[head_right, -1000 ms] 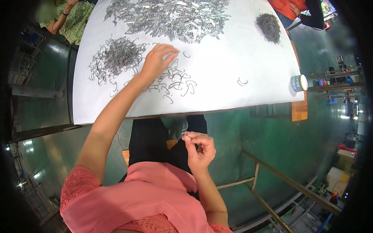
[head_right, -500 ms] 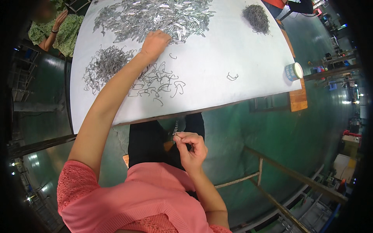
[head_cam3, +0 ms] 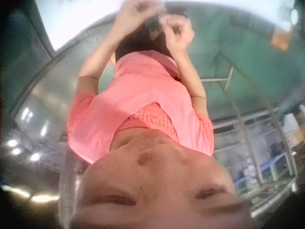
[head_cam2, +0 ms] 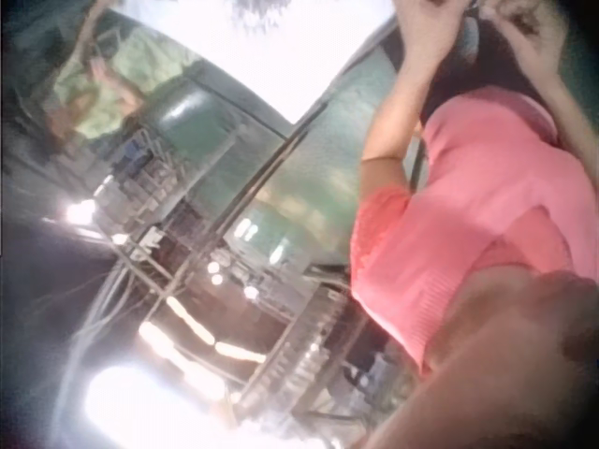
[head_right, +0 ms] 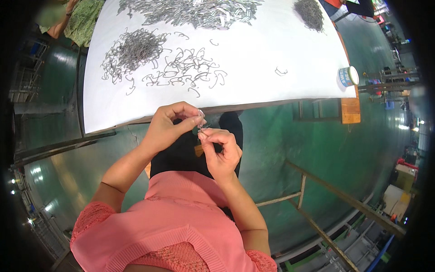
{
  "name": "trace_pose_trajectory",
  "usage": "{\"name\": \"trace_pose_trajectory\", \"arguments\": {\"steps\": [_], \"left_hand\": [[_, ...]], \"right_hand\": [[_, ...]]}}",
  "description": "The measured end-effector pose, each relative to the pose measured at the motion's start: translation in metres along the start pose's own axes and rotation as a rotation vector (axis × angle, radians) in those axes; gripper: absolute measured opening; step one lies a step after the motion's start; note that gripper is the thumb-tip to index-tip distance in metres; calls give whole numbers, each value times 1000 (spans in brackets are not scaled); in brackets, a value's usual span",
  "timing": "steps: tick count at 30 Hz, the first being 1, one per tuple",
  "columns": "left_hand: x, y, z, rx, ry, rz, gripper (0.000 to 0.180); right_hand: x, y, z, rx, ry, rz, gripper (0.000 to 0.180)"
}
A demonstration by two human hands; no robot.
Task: The person sits at a table and repeatedly picks up small metal hooks and cylindrical metal pieces. They insert the hooks into the cylinders by hand to assemble them. The person occasionally stands to hang the assembled units on a nearby metal rack before returning to the table to continue the assembly process.
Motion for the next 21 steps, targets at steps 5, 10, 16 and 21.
{"name": "trace_pose_trajectory", "arguments": {"steps": [5, 10, 16, 21], "left_hand": [[21, 11, 10, -43, 100, -111, 11], [36, 16, 21, -122, 192, -195, 13], [38, -18, 32, -164, 269, -293, 13], [39, -53, 30, -229, 349, -455, 9]], "right_hand": [[6, -3, -9, 55, -2, -3, 20], [11, 3, -21, 149, -73, 24, 20], [-25, 28, -26, 96, -117, -180, 10], [-95, 48, -126, 333, -521, -10, 10]]}}
Point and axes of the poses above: each hand's wrist, its own x-axis away from the middle knuckle, its own z-axis out of the back of the hand, y = z × x, the point moved 8 cm from there along -x, towards the middle knuckle, and after that the axes turned 3 degrees about z, right-handed, at the moved point
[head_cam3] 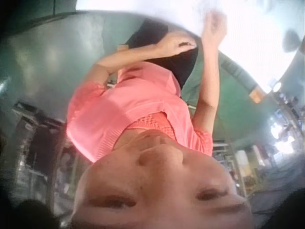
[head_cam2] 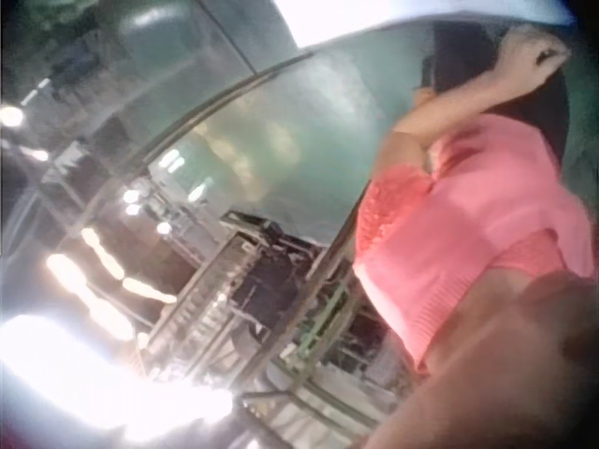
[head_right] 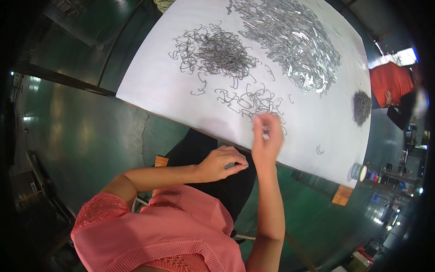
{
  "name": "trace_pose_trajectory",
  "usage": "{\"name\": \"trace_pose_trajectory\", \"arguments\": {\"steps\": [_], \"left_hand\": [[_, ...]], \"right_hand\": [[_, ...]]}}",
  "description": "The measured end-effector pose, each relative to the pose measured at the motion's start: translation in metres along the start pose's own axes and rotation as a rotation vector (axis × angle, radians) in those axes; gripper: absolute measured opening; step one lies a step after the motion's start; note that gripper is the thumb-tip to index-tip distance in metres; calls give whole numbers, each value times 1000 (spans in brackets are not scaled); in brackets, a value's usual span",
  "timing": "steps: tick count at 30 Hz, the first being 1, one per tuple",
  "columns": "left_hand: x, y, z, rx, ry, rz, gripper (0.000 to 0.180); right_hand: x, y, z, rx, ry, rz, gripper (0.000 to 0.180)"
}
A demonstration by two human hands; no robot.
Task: The person sits at a table and repeatedly picks up small metal hooks and cylindrical metal pieces. They insert the hooks into the cylinders by hand to assemble them. The person occasionally stands to hang the assembled units on a nearby metal rack before returning to the table to continue the assembly process.
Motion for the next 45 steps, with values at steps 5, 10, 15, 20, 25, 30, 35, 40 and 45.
{"name": "trace_pose_trajectory", "arguments": {"steps": [5, 10, 15, 20, 25, 30, 35, 40, 45], "left_hand": [[9, -6, -8, 19, -75, 14, 10], [17, -10, -4, 14, -22, -1, 9], [13, -11, 3, 28, -25, 1, 15], [12, -19, 3, 66, -14, 17, 12], [12, -18, 4, 49, -23, 32, 10], [11, -16, 1, 68, -31, -6, 10], [12, -17, 0, 78, -44, -11, 10], [13, -13, -2, 93, -55, -35, 10], [15, -12, -4, 92, -41, -31, 10]], "right_hand": [[-79, -14, -137, 200, -395, 228, 8], [-115, -19, -212, 341, -487, 274, 9], [-112, -10, -235, 567, -653, 232, 12], [-113, -20, -225, 519, -678, 291, 16], [-121, -21, -240, 610, -453, 538, 38], [-86, -21, -228, 673, -735, 598, 47], [-94, -19, -186, 635, -776, 544, 34], [-125, -23, -186, 437, -610, 419, 17], [-136, -25, -234, 470, -696, 367, 11]]}}
Point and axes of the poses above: each hand's wrist, its own x-axis away from the middle knuckle, its own z-axis out of the back of the hand, y = z × x, the point moved 8 cm from there along -x, towards the middle knuckle, and after that the axes turned 3 degrees about z, right-handed, at the moved point
